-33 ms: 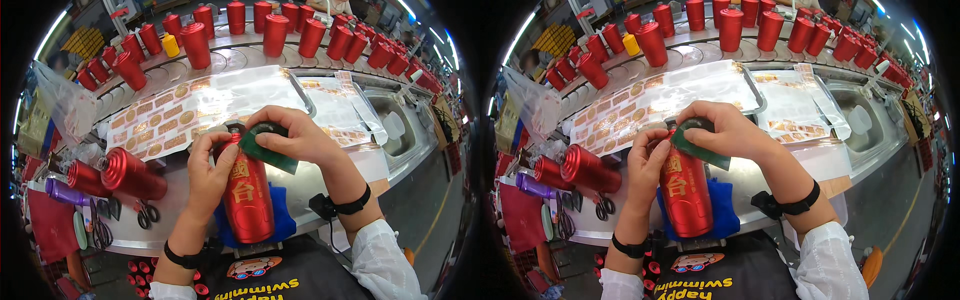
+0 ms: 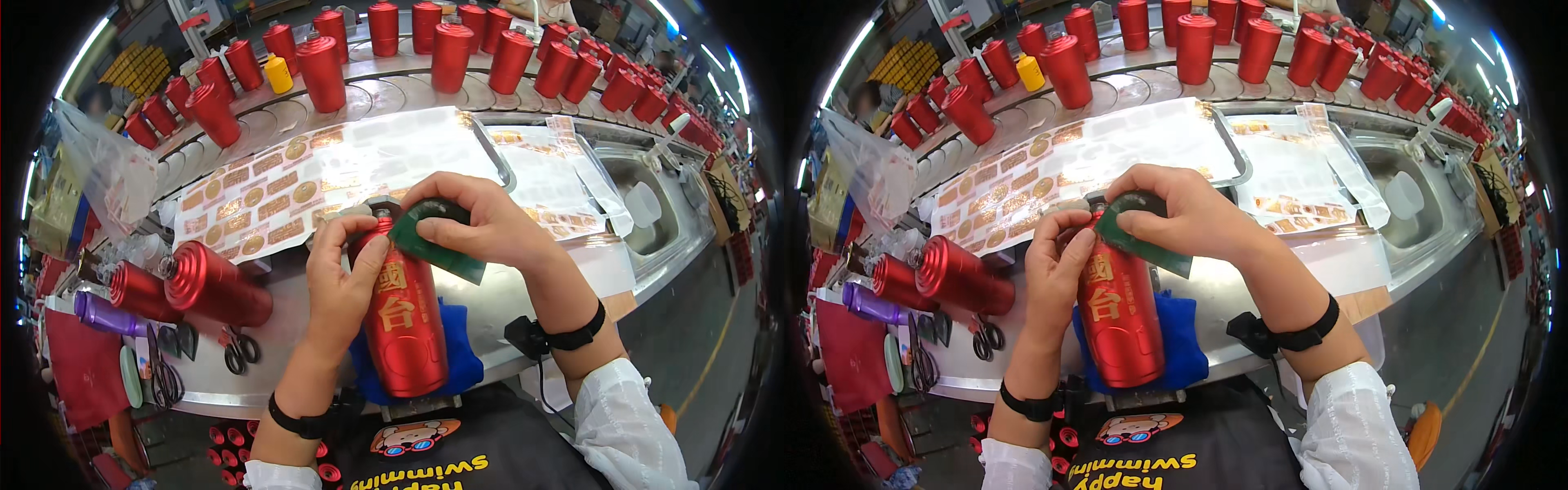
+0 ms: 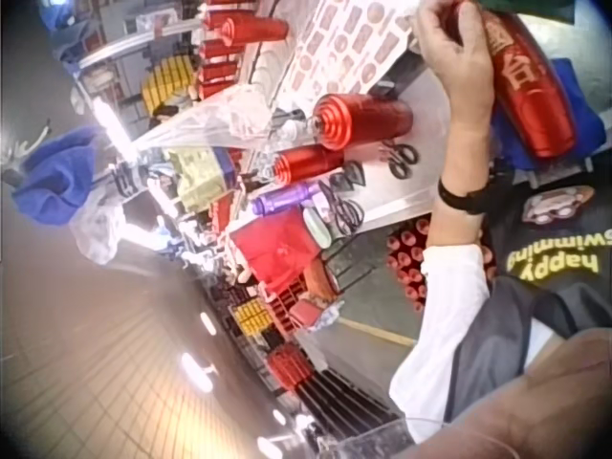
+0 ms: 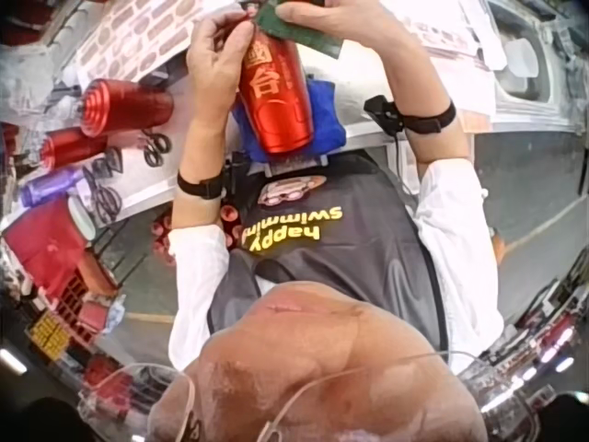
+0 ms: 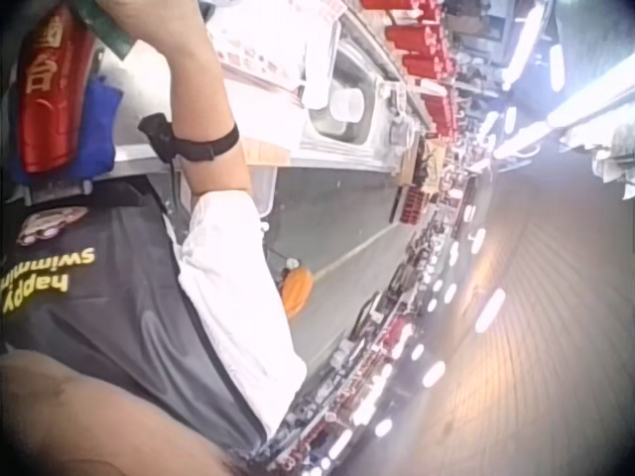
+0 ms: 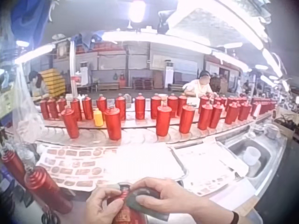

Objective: Applying and cleaning labels or branding on red cylindrical metal canisters.

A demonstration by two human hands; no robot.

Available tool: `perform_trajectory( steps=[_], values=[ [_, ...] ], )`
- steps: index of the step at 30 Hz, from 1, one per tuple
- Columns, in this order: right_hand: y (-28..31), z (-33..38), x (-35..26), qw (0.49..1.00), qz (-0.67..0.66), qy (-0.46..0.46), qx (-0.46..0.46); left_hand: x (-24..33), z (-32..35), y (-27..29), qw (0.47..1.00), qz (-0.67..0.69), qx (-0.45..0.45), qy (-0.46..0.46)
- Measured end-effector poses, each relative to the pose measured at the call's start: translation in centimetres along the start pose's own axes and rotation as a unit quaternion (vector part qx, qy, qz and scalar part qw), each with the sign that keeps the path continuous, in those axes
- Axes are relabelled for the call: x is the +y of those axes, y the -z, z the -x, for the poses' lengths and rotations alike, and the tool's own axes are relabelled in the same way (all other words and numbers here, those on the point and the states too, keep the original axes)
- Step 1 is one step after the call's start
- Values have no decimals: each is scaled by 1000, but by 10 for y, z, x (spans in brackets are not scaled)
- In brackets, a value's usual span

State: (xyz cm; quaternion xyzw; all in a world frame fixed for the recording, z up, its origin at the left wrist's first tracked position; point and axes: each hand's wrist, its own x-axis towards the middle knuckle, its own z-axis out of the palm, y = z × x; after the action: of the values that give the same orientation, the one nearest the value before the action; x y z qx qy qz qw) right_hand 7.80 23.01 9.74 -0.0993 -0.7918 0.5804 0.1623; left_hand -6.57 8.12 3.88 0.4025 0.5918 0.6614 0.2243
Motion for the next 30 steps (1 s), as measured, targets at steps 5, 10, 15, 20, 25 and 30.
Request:
perform_trajectory(
  steps=[5,10,15,20,25,30],
  values=[
    [0,7,-3,996,64,13,58,-3,1,2,999,-31,5,-12],
    [-11,28,-3,961,214,118,133,-7,12,5,996,79,15,33],
    [-41,49,4,894,362,243,106,-4,35,0,991,128,-5,27],
    [-53,57,6,881,404,232,86,-1,42,-3,988,137,-21,64],
    [-55,55,7,858,466,191,97,-1,43,-5,990,133,-18,45],
    [-58,53,10,864,447,199,114,-2,41,-4,981,191,-7,43]
  ],
)
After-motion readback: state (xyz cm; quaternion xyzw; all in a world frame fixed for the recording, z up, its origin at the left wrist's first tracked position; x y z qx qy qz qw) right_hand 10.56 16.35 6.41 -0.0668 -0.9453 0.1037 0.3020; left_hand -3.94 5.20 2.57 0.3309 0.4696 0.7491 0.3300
